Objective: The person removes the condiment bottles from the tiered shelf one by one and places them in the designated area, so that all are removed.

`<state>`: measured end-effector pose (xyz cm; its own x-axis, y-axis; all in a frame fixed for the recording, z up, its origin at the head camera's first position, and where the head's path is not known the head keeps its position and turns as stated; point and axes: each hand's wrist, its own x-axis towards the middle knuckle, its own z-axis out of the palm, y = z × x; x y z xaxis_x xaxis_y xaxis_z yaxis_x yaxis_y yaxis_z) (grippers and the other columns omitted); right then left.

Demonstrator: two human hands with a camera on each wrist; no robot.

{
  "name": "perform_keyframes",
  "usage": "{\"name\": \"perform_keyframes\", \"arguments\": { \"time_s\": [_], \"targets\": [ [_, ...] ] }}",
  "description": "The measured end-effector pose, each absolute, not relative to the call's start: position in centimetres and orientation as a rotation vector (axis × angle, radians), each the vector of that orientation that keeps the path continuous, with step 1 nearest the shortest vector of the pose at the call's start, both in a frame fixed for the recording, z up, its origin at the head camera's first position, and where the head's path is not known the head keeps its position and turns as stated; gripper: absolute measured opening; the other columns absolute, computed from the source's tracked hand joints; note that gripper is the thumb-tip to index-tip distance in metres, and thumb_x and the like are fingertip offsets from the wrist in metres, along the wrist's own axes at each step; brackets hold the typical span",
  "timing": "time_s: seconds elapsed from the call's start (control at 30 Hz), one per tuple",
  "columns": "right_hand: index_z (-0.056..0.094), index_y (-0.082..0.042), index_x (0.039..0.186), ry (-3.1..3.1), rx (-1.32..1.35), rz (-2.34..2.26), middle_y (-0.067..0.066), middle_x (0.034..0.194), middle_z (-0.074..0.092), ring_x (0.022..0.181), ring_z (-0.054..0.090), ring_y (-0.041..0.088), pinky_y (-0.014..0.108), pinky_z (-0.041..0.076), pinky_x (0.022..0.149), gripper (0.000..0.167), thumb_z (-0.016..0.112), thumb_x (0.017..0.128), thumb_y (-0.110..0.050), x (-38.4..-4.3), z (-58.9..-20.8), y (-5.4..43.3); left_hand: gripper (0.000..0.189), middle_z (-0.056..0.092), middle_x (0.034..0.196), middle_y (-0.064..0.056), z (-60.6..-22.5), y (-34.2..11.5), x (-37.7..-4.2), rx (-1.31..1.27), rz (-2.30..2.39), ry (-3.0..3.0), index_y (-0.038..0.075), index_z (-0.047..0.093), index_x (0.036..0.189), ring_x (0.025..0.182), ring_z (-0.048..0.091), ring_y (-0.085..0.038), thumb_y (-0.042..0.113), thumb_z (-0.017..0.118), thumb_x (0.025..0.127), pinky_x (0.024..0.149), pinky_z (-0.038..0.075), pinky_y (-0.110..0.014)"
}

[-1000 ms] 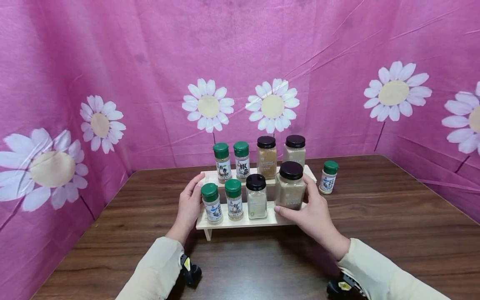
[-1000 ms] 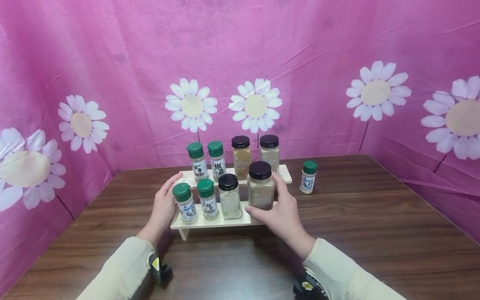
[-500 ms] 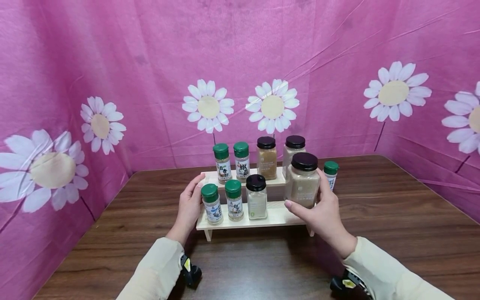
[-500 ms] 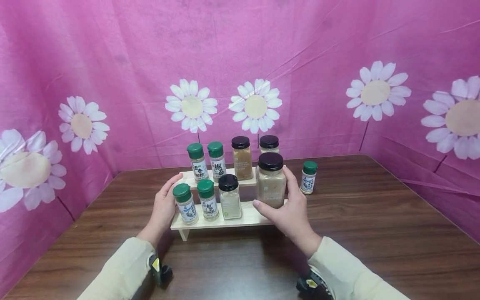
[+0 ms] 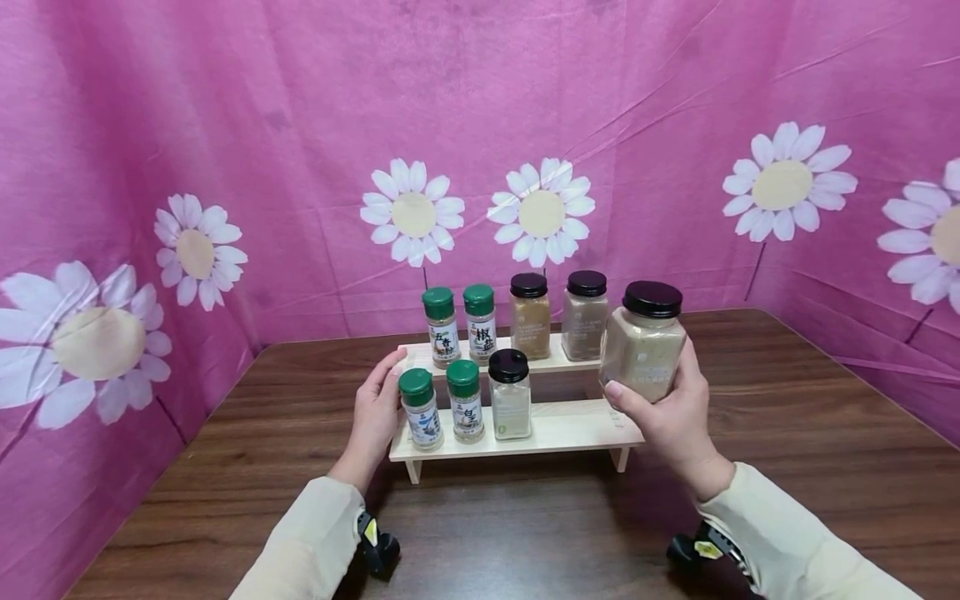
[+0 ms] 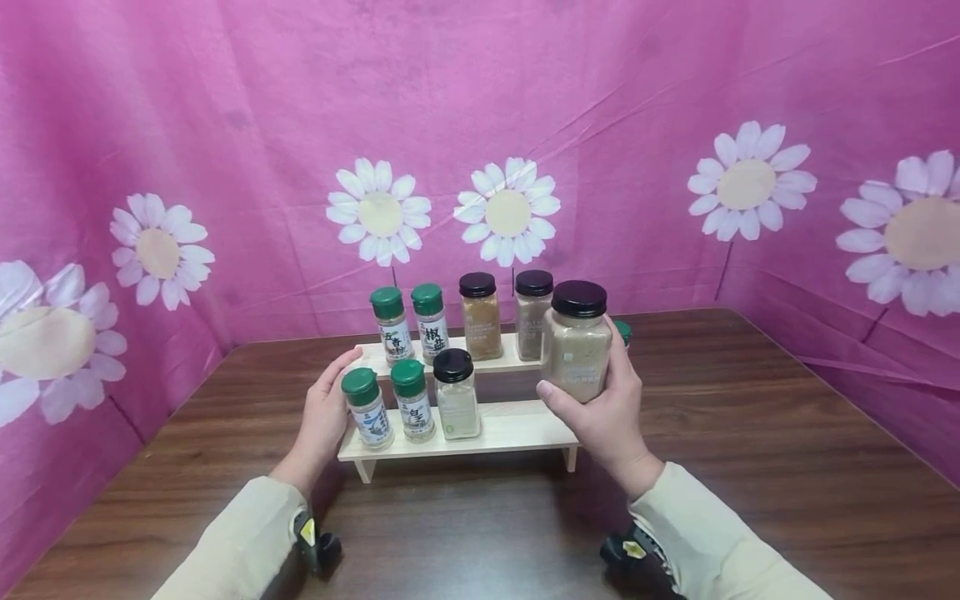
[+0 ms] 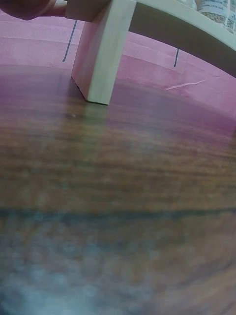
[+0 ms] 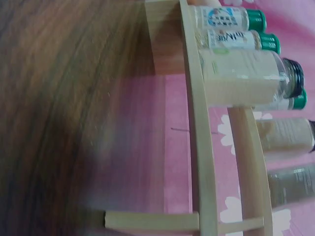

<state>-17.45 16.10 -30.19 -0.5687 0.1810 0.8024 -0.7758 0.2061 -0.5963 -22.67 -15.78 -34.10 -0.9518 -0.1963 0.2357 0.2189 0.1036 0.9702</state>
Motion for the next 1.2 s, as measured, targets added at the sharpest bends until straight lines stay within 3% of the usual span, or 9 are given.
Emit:
{"name": "perform_keyframes", "arguments": {
  "time_s": [0.23,0.57,0.77,0.97,1.2],
  "targets": [
    [0.051,0.000,0.123,-1.598,0.516,1.440,-0.010,0.106,0.060,0.089,0.055,0.004,0.013,0.043,0.076,0.070,0.066,0.056,0.013,-18.1,-30.0,17.8,0.037,0.042,0.142,-0.007,-34.0,-15.9,-22.6,-0.034,-1.927,-2.090,0.010,0.049,0.134,0.122,0.043,-0.021,0.015,0.040,0.098,0.100,0.038,-0.041],
    [0.056,-0.014,0.115,-1.675,0.313,1.399,-0.015,0.097,0.061,0.083,0.057,0.001,0.011,0.043,0.071,0.060,0.069,0.061,0.010,-18.9,-29.5,20.6,0.037,0.042,0.142,-0.006,-34.1,-16.0,-22.8,-0.056,-1.920,-2.081,0.009,0.050,0.133,0.123,0.043,-0.021,0.014,0.040,0.097,0.102,0.036,-0.041],
    [0.053,-0.012,0.127,-1.767,0.212,1.292,-0.018,0.103,0.058,0.086,0.054,0.000,0.010,0.041,0.075,0.074,0.075,0.059,0.008,-19.8,-30.2,22.5,0.037,0.043,0.142,-0.007,-34.2,-15.9,-22.9,-0.059,-1.916,-2.081,0.009,0.050,0.133,0.122,0.043,-0.021,0.014,0.040,0.097,0.101,0.036,-0.040],
    [0.046,-0.022,0.136,-1.835,0.108,1.233,-0.024,0.106,0.054,0.090,0.051,-0.004,0.008,0.038,0.079,0.090,0.079,0.057,0.006,-20.8,-31.2,24.1,0.037,0.044,0.141,-0.005,-34.3,-15.9,-22.9,-0.051,-1.901,-2.091,0.010,0.050,0.133,0.118,0.045,-0.018,0.014,0.040,0.098,0.098,0.039,-0.036],
    [0.044,-0.030,0.136,-1.923,-0.003,1.168,-0.023,0.106,0.052,0.089,0.049,-0.009,0.007,0.036,0.078,0.090,0.082,0.059,-0.002,-21.5,-32.0,25.3,0.037,0.044,0.141,-0.005,-34.2,-16.0,-22.9,-0.046,-1.908,-2.093,0.010,0.051,0.133,0.117,0.046,-0.017,0.014,0.040,0.098,0.098,0.039,-0.036]
  ]
}}
